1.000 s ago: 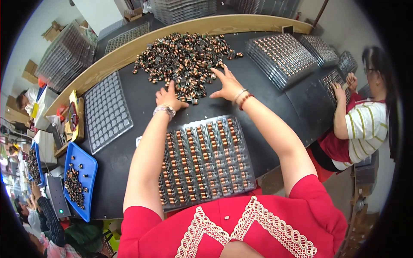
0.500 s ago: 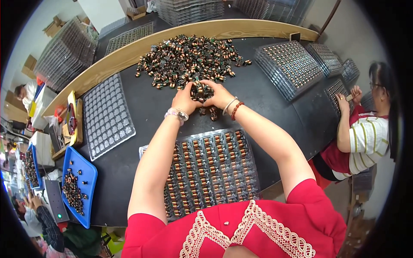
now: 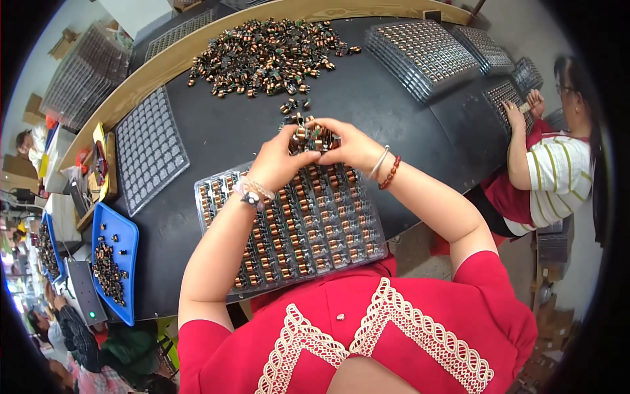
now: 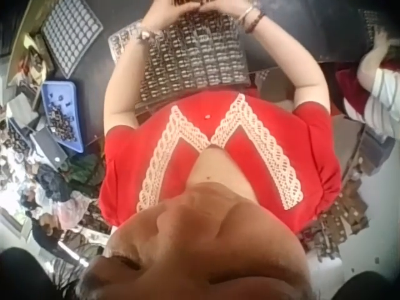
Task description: The person sorts small electronic components by hand, placing them into a plastic grid tray.
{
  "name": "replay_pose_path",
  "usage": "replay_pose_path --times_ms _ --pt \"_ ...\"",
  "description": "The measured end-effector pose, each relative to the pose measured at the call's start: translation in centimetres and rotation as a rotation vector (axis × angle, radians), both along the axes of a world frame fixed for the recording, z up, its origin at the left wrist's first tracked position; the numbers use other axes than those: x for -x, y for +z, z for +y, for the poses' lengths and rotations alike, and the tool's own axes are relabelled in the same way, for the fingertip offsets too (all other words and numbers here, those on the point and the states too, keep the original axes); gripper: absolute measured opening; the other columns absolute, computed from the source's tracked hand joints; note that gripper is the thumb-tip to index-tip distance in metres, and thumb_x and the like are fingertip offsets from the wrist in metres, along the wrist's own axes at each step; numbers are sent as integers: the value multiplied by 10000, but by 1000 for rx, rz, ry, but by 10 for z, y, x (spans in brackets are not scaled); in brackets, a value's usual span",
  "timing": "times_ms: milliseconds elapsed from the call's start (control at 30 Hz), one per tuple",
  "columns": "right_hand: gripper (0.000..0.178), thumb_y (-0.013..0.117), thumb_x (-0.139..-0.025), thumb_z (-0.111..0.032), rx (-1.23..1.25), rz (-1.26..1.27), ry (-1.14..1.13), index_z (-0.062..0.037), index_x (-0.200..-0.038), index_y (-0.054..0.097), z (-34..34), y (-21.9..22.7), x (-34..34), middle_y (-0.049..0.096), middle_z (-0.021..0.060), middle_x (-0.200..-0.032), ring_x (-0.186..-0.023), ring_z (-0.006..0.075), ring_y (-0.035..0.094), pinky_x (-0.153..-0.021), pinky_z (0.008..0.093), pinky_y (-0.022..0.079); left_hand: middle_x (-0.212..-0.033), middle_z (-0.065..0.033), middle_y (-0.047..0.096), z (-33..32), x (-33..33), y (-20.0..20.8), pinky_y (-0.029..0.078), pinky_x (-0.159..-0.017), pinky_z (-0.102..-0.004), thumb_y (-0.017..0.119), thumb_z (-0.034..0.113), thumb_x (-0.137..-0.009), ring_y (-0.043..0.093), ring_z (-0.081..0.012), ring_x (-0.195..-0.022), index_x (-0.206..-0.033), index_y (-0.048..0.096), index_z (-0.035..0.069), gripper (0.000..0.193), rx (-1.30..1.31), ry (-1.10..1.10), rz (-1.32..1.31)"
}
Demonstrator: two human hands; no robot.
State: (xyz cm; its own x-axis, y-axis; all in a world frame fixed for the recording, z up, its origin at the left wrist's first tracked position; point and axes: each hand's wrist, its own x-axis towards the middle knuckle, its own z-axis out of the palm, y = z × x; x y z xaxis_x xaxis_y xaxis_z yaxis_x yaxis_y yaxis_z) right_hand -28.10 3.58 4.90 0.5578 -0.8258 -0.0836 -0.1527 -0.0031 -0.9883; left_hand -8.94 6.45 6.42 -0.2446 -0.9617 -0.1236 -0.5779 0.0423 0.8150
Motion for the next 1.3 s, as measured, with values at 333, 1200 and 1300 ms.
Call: replay_pose_path --times_ms 333,1200,1300 --pt "559 635 -719 29 542 391 39 -80 -1255 521 38 5 23 499 148 -1282 -1166 312 516 -952 369 461 -1120 -151 600 42 -17 -17 473 -883 -337 712 119 -762 596 -259 -1008 -1255 531 20 534 131 32 -121" --pt "231 682 -805 -60 543 245 -234 -16 -1032 668 94 -10 46 633 91 -980 -734 121 641 -615 239 517 -886 -19 578 87 -28 -25 521 -719 -222 497 118 -967 593 -88 -789 -1177 561 38 234 -346 402 807" --pt "218 673 -814 -41 525 92 -352 -12 -1030 666 97 -26 40 607 100 -1045 -797 130 639 -664 238 540 -886 -25 576 95 -24 -20 512 -748 -224 502 93 -958 593 -96 -822 -1189 559 43 243 -299 388 792"
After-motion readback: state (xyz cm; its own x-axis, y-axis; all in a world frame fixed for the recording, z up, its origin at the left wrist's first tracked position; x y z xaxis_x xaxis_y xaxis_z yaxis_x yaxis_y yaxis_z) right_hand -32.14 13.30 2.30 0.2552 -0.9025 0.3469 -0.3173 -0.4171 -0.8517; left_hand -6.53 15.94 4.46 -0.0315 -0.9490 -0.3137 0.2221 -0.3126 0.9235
